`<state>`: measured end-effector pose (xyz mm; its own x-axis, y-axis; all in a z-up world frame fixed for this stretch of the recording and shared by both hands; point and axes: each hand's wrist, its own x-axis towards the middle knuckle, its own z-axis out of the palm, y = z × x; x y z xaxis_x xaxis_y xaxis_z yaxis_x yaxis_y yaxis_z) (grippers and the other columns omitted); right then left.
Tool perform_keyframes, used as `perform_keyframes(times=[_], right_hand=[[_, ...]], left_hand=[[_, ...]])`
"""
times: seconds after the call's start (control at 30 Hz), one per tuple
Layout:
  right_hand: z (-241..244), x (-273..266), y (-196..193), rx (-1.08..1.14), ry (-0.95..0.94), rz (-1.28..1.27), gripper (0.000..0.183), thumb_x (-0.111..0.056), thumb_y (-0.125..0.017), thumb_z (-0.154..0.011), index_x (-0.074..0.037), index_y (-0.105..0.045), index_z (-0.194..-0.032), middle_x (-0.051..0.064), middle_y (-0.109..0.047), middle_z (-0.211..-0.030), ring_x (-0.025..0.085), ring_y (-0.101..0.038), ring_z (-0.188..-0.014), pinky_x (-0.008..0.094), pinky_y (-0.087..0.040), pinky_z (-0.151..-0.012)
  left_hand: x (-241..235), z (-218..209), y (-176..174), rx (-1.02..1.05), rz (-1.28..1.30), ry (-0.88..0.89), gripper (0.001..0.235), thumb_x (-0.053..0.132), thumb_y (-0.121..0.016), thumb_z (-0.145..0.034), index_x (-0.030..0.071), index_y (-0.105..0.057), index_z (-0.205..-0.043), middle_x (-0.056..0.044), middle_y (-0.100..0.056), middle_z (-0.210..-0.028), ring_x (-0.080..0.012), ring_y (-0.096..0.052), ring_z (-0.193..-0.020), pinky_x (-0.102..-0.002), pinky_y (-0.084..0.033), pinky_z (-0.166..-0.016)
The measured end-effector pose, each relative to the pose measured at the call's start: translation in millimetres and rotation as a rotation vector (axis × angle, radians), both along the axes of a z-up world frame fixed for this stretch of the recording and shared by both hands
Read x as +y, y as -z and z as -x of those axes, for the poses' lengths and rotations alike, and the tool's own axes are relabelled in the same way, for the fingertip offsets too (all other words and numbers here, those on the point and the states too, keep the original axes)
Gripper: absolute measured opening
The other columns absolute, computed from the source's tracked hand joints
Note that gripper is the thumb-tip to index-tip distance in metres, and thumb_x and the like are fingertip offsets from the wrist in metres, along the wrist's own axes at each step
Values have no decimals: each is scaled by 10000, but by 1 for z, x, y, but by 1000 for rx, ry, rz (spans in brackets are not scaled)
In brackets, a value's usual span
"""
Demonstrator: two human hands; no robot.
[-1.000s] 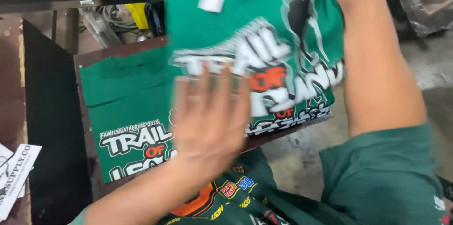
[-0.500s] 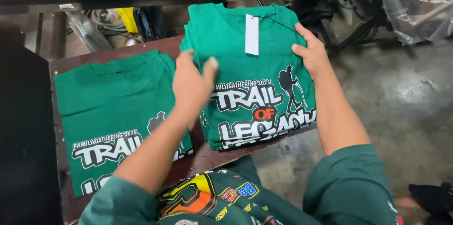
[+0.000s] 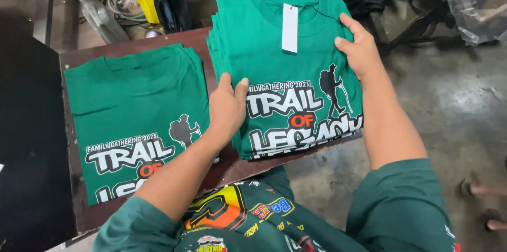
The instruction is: Attaching paper brand tags to green t-shirts using plastic fasteners and stacking the finished items.
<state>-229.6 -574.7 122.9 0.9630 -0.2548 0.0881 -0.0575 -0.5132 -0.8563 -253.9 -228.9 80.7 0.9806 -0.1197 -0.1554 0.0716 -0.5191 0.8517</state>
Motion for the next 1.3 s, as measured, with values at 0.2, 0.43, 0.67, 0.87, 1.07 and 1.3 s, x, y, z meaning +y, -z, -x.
perform_keyframes(times=[0.2, 0.43, 0.67, 0.87, 1.07, 1.3], right_hand=[[-2, 10, -18, 18, -2, 118, 626, -81, -599, -956, -95, -411, -1553, 144, -420, -1599, 287, -430, -1450, 398, -351, -1195], [1, 16, -37, -8, 117, 716, 738, -273, -633, -998, -57, -320, -1631, 242, -338, -1568, 460, -455, -1286, 592, -370, -1015], [-13, 46, 38, -325, -46, 922, 586, -462, -404, -1143, -213, -340, -1669, 158, -246, -1714, 446, -258, -1565, 714, -314, -1095], [-5, 61, 46, -548, -61, 950, 763, -575, -172, -1141, -44, -438, -1620, 193, -354, -1662, 447, -361, -1517, 610, -384, -1145], [-1, 71, 37, -707, -113, 915, 717, -456, -255, -1182, 104, -563, -1509, 345, -480, -1537, 594, -461, -1382, 680, -400, -1110], [-4, 58, 45, -827, -235, 875, 686, -340, -257, -1236, 213, -588, -1469, 444, -540, -1473, 616, -514, -1343, 661, -382, -1141]], left_hand=[[6, -4, 2, 76, 80, -19, 385, 395, -545, -1046, 123, -346, -859, -55, -437, -689, -248, -383, -670, -467, -306, -619], [-3, -18, -26, -623, -213, -58, 828, 493, -795, -886, 114, -431, -1527, -184, -332, -1608, -404, -331, -1487, -562, -384, -1117], [-51, -72, -19, -932, -493, 54, 1067, 851, -141, -950, 62, -406, -1619, -106, -157, -1719, -359, -128, -1611, -696, -351, -1219], [-44, -70, 8, -780, -403, 118, 1050, 885, -235, -899, 153, -316, -1646, -105, -180, -1737, -335, -139, -1635, -712, -284, -1239], [-26, -52, 46, -865, -260, 91, 851, 793, -179, -1009, 289, -204, -1695, -34, -99, -1802, -329, -108, -1709, -715, -352, -1262], [85, -9, 52, -779, -606, 258, 987, 850, -595, -883, 268, -332, -1636, -46, -154, -1733, -354, -133, -1606, -726, -311, -1172]])
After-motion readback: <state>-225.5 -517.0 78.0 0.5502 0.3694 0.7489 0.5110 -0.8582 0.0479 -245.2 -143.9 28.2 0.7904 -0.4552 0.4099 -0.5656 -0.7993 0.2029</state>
